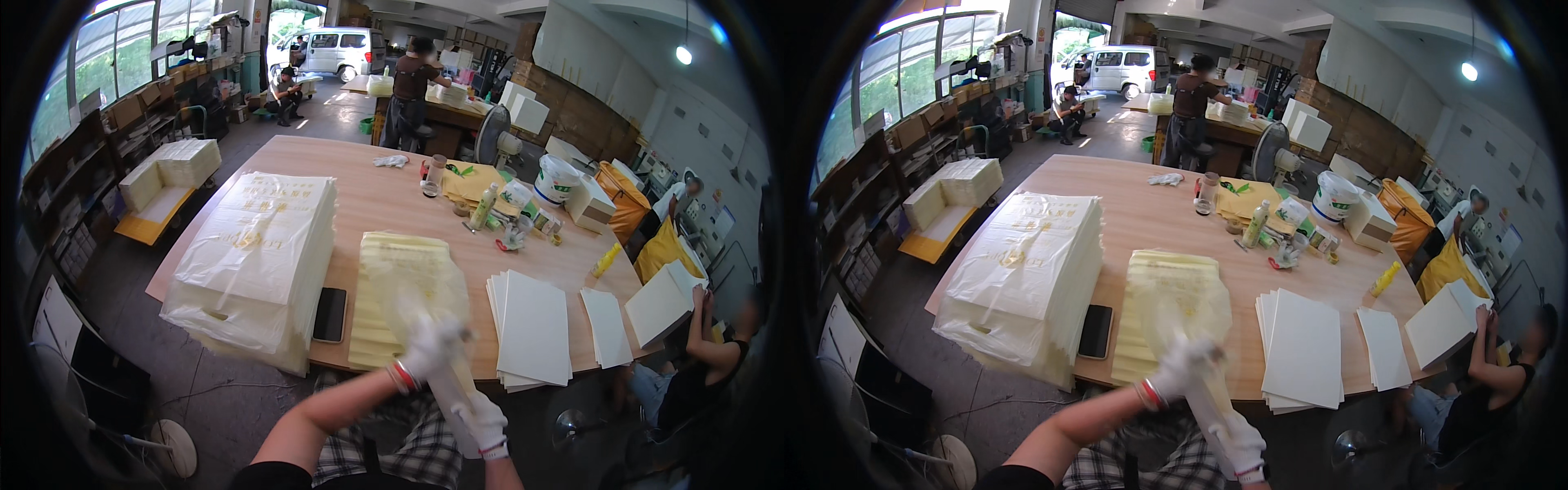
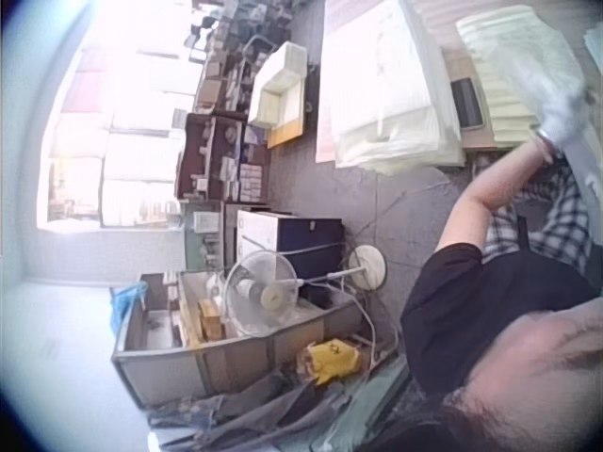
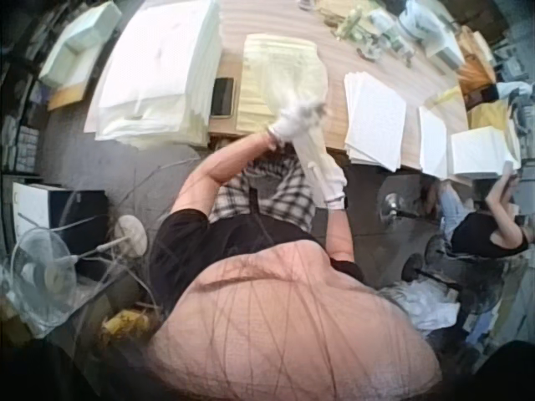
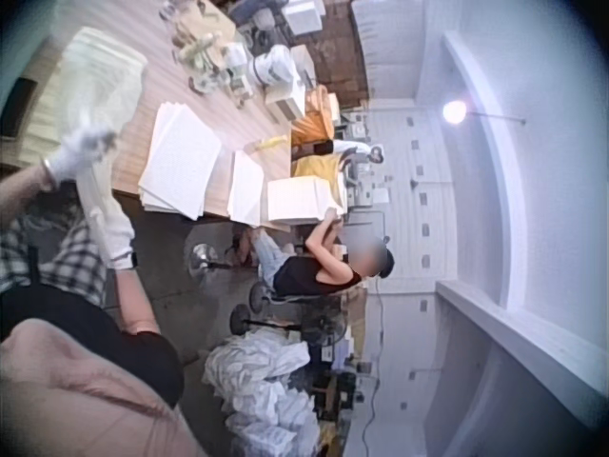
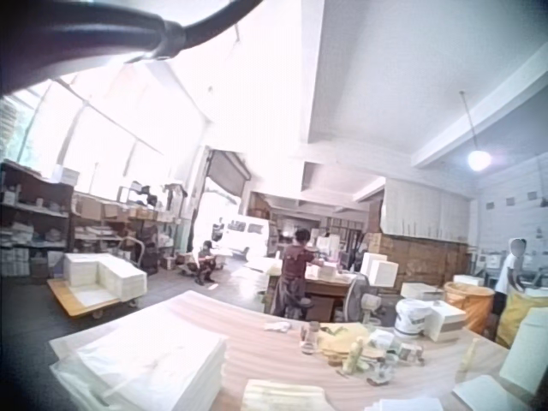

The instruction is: The person sits at a table and repeatedly picks up white sheets of paper, inserts them into yellow plastic bags, and places the filled bags onto a stack. The person wears white gloves and handles the items by hand throughout the process.

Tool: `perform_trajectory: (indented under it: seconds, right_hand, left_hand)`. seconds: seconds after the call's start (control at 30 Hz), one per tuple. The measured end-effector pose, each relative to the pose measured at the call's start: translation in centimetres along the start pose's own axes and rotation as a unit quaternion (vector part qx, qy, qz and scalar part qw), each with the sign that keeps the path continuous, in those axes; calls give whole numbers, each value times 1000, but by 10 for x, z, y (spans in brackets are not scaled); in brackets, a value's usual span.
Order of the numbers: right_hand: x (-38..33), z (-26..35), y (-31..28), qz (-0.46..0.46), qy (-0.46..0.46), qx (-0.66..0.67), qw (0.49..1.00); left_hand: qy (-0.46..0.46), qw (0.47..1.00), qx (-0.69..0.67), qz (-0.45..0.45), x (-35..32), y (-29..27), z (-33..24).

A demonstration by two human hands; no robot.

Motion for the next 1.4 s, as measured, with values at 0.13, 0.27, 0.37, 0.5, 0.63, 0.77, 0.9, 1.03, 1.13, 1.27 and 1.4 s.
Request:
perform_trajectory:
  seconds: [0.13, 0.27, 0.37, 0.5, 0.63, 0.77, 0.9, 1.03, 1.13, 1.27, 1.4]
  right_hand:
    - [69, -86, 80, -13, -23, -61, 998]
    - [90, -29, 27, -179, 146, 51, 972]
    - [132, -42, 62, -145, 125, 46, 980]
    - [152, -51, 68, -14, 165, 21, 986]
    - [135, -53, 63, 55, 169, -12, 984]
    - [94, -42, 60, 117, 132, 26, 984]
    - [30, -46, 88, 82, 43, 96, 991]
    - [-41, -35, 93, 195, 92, 169, 962]
    - [-90, -12, 84, 192, 42, 217, 956]
    - [-134, 21, 57, 211, 86, 253, 940]
    - [-140, 48, 48, 103, -126, 216, 963]
  left_hand:
    - [-80, 974, 134, 166, -30, 74, -31]
    - [-178, 960, 197, 89, -33, 33, 31]
    - [14, 924, 357, 134, -64, 46, 91]
    - [181, 822, 525, -125, -84, -16, 97]
    - [-128, 906, 359, -185, -104, -58, 127]
    - [-344, 925, -11, -159, -149, -38, 152]
    - [-271, 947, 56, -161, -203, -18, 104]
    - [-304, 945, 97, -75, -254, -3, 52]
    - [-304, 946, 77, -75, -297, 7, 23]
    - [-297, 946, 131, 13, -321, 3, -16]
    - [-254, 952, 75, 155, -342, 6, -40]
Point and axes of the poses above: each hand's wrist, its own x-axis towards the middle knuckle, its own y-axis out of the palm, z = x × y, the point moved 4 cm from there along x, towards the middle knuckle, and after that the axes turned 9 degrees about z, right-handed, at the moved point
